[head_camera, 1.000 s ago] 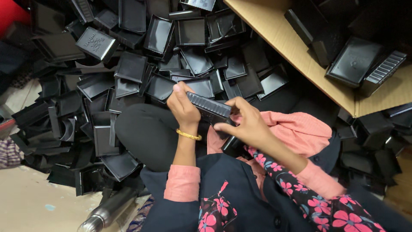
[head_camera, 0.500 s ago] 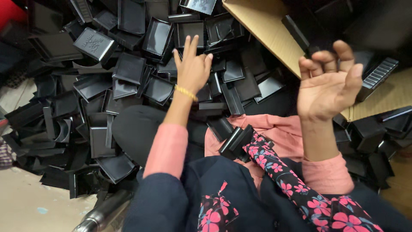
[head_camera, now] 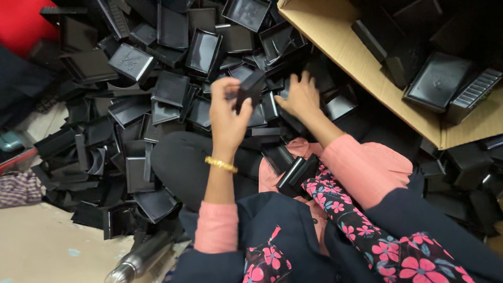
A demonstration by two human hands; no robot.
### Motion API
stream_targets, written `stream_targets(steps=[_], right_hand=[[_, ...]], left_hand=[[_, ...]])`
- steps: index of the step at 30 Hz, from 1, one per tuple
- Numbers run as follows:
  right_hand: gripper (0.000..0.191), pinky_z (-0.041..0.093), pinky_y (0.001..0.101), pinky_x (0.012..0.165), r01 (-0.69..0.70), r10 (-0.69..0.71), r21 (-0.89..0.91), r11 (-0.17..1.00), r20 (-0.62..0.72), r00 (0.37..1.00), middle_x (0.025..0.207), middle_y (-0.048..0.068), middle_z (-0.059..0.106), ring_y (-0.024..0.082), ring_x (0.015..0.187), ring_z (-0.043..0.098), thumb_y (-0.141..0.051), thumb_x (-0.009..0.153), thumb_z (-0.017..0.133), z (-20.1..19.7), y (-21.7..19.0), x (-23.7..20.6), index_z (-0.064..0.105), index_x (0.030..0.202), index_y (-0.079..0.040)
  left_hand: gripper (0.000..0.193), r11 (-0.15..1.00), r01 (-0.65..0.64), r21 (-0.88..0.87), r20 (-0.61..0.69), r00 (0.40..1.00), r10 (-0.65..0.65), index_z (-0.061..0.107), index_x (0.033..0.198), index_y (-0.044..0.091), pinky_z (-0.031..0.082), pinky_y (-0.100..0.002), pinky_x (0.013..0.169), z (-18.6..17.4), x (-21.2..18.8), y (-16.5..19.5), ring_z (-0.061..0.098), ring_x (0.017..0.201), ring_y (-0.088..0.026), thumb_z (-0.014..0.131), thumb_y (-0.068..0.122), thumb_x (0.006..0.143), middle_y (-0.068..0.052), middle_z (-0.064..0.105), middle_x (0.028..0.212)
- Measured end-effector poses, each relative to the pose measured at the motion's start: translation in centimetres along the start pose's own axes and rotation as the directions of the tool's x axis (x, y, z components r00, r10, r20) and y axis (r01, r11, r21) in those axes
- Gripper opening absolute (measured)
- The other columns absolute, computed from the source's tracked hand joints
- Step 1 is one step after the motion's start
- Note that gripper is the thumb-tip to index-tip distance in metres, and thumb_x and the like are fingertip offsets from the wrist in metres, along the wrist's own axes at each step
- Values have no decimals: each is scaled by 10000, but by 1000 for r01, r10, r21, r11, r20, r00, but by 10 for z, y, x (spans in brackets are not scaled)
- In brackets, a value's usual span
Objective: The person sits on the floor and repeatedly picks up two black plastic components from a large pile, snaps them together, and places the assembled unit into a cardboard box. The process is repeated continuously throughout the clip.
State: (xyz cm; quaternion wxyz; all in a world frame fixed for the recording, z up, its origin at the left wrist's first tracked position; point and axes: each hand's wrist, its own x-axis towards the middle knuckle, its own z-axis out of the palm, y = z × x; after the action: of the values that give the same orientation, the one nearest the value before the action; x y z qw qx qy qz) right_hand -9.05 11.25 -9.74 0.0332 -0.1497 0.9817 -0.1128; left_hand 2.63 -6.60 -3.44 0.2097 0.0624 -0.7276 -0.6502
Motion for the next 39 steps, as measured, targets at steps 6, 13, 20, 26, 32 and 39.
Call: stream_targets(steps=[6, 13, 20, 26, 32, 39], right_hand=[[890, 514, 503, 925, -30, 28, 23, 999, 89, 996, 1240, 394, 524, 512, 1105, 567, -430, 686, 892, -6, 23, -3, 537, 1363, 26], [373, 560, 414, 1049, -148, 158, 517, 843, 25, 987, 1258, 149, 708, 312, 1202, 723, -280, 929, 651, -47, 44, -88, 666, 1276, -143], [537, 437, 590, 1031, 56, -41, 145, 988, -106, 994, 1444, 332, 414, 529, 1323, 378, -459, 790, 881, -15, 12, -41, 685, 1119, -83], [652, 407, 691, 972, -157, 129, 145, 977, 189, 974, 1489, 281, 356, 512, 1374, 321, -437, 724, 866, -9, 19, -25, 586, 1229, -134], [822, 390, 696, 1016, -118, 130, -108, 987, 115, 985, 1384, 245, 474, 433, 1326, 445, -391, 660, 915, 1, 19, -1, 517, 1306, -72], [601, 497, 473, 957, -131, 89, 187, 974, 220, 971, 1191, 152, 662, 356, 1078, 622, -326, 751, 863, -61, 45, -35, 571, 1227, -103]], left_hand=[[542, 558, 235, -796, 28, 935, -354, 409, 1515, 141, 500, -483, 1055, -12, -13, -13, 581, 1244, -311, 528, 131, 986, -119, 534, 1362], [803, -28, 288, -957, 287, 929, -234, 384, 1548, 38, 484, -567, 1085, 13, -26, -34, 591, 1306, -310, 425, 636, 1014, -146, 565, 1433], [732, 116, 322, -940, 255, 884, -392, 410, 1573, 18, 472, -459, 1133, 32, -32, -27, 592, 1304, -306, 417, 553, 1075, -166, 610, 1399], [667, 123, 302, -945, 229, 883, -409, 475, 1511, 22, 495, -472, 1114, 32, -32, -28, 604, 1292, -311, 412, 524, 1076, -172, 615, 1386], [623, 113, 281, -953, 215, 890, -403, 532, 1442, 34, 527, -491, 1054, 34, -34, -31, 622, 1255, -311, 410, 528, 1083, -169, 633, 1371], [610, 250, 194, -949, 70, 899, -433, 584, 1337, 23, 541, -470, 1029, 31, -33, -38, 652, 1181, -307, 400, 550, 1092, -157, 650, 1306]])
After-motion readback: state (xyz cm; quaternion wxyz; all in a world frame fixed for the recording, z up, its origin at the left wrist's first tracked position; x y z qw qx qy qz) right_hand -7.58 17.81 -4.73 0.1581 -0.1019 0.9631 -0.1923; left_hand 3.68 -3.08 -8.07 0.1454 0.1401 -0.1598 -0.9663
